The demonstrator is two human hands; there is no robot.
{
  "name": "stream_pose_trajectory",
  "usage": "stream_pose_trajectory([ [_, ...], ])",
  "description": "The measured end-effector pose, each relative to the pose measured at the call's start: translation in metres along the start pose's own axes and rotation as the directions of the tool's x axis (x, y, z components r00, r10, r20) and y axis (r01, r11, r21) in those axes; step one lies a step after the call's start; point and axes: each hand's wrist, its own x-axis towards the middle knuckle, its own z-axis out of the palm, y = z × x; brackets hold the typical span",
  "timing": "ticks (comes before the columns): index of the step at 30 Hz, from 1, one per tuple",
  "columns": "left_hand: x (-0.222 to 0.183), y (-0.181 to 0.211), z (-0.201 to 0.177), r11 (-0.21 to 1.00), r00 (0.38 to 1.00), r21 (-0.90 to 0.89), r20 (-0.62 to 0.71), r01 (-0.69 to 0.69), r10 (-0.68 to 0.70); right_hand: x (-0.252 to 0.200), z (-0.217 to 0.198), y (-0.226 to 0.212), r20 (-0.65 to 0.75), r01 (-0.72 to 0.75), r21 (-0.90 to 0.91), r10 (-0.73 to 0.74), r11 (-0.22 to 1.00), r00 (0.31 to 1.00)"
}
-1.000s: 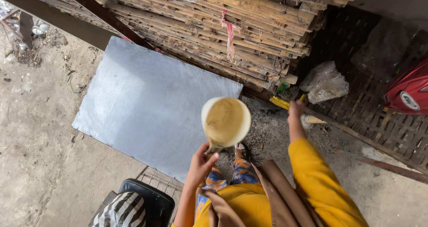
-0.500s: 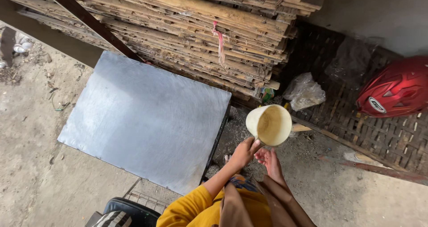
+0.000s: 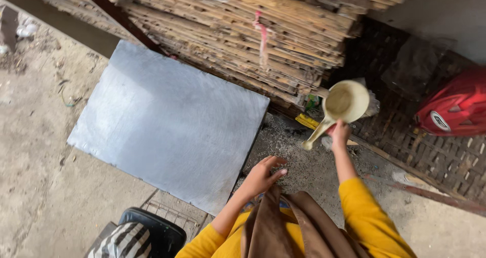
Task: The person wipes a metal table surface with a cloth after pouring water from a plastic dipper and applying soap from a packet.
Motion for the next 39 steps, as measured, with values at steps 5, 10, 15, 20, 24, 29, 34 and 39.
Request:
stream_pose_trajectory([
  [5,-0.042,-0.003,-0.023,0.981,0.987,-0.123,-0.042,0.147,-0.153,0.105,0.032,-0.033,-0.043,0.024,0.025,-0.023,0.999,0.999],
  [10,-0.067,-0.019,-0.017,0.959,0.968,-0.22,-0.134,0.181,-0.213,0.145,0.058,-0.033,0.083,-0.14,-0.039,0.143,0.989,0.986],
  [15,-0.096,-0.021,-0.021,0.94,0.94,-0.263,-0.203,0.217,-0.274,0.091,0.048,-0.023,-0.023,-0.018,-0.072,0.016,0.997,1.0],
  [20,-0.131,-0.03,-0.04,0.975,0.898,-0.18,-0.395,0.133,-0.195,-0.01,0.017,0.035,-0.175,0.062,-0.028,-0.066,0.998,0.982],
  [24,-0.188,-0.061,-0.049,0.979,0.712,-0.138,-0.673,0.148,-0.202,-0.079,-0.03,0.123,-0.126,-0.04,-0.748,-0.082,0.662,0.989],
  [29,-0.321,-0.134,-0.063,0.938,0.102,-0.169,-0.973,0.302,-0.208,-0.123,-0.045,0.167,0.023,0.013,-0.868,0.014,0.496,1.0],
  [34,-0.498,-0.2,-0.072,0.512,-0.599,-0.485,-0.798,0.709,0.074,-0.165,-0.038,0.181,0.135,0.112,-0.855,0.008,0.506,0.991],
  [39,-0.59,-0.234,-0.093,0.408,-0.864,-0.81,-0.495,0.421,-0.091,-0.195,0.007,0.175,0.273,0.263,-0.734,-0.082,0.627,0.958],
])
